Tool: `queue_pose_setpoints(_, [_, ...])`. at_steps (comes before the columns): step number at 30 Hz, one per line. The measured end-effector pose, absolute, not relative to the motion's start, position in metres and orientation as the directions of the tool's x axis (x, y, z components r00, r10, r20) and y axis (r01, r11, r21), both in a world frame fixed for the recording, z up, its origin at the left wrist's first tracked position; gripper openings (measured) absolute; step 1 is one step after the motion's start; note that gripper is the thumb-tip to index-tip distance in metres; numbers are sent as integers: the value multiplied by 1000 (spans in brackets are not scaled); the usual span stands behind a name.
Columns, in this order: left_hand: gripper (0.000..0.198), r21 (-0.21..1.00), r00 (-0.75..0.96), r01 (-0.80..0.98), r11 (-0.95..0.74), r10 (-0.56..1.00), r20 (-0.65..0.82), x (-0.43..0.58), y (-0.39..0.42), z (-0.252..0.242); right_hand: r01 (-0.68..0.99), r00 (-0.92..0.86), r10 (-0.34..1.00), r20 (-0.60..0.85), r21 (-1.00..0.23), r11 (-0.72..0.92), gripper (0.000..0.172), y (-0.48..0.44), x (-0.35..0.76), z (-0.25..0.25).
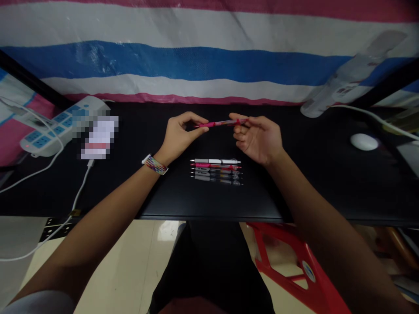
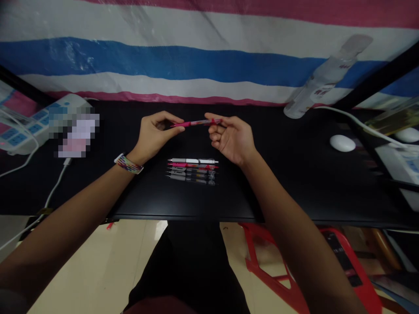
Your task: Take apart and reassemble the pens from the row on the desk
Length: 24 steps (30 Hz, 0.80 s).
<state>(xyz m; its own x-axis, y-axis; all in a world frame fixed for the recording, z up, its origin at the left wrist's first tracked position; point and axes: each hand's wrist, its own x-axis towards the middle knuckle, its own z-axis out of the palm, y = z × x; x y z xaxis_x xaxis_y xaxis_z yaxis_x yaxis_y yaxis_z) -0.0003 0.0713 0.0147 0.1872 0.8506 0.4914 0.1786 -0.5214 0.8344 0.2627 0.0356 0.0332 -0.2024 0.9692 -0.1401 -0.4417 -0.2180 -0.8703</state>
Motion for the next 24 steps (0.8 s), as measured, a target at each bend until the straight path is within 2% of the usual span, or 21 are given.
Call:
queue_pose_setpoints(2, [26,851,182,125,-510,855,486,0,72,13,-479,-230,961,-153,-842,-248,33,36,266,35])
queue_pose_setpoints(7, [25,858,160,100,-504,859,486,2,74,8,-539,-245,955,-165,-796,-276,16,38,267,31])
queue_pose_setpoints(10, [22,855,149,85,-512,855,497,2,74,7,-567,-247,949,-196,-765,-305,19,40,267,29])
queue_pose_setpoints(15, [24,876,163,76,-476,873,460,3,73,8,-519,-285,952,-114,-817,-253,21,42,272,25])
queue_pose_setpoints(18, [31,885,164,64,-461,880,446,2,72,9,-530,-265,953,-146,-803,-271,18,42,273,28])
queue_pose_setpoints(21, [37,892,159,38,-450,884,439,2,72,9,-548,-236,953,-188,-785,-290,22,39,268,33])
queue_pose_setpoints(24, [36,892,152,25,-451,884,443,3,73,8,-527,-189,965,-182,-811,-256,22,37,264,35])
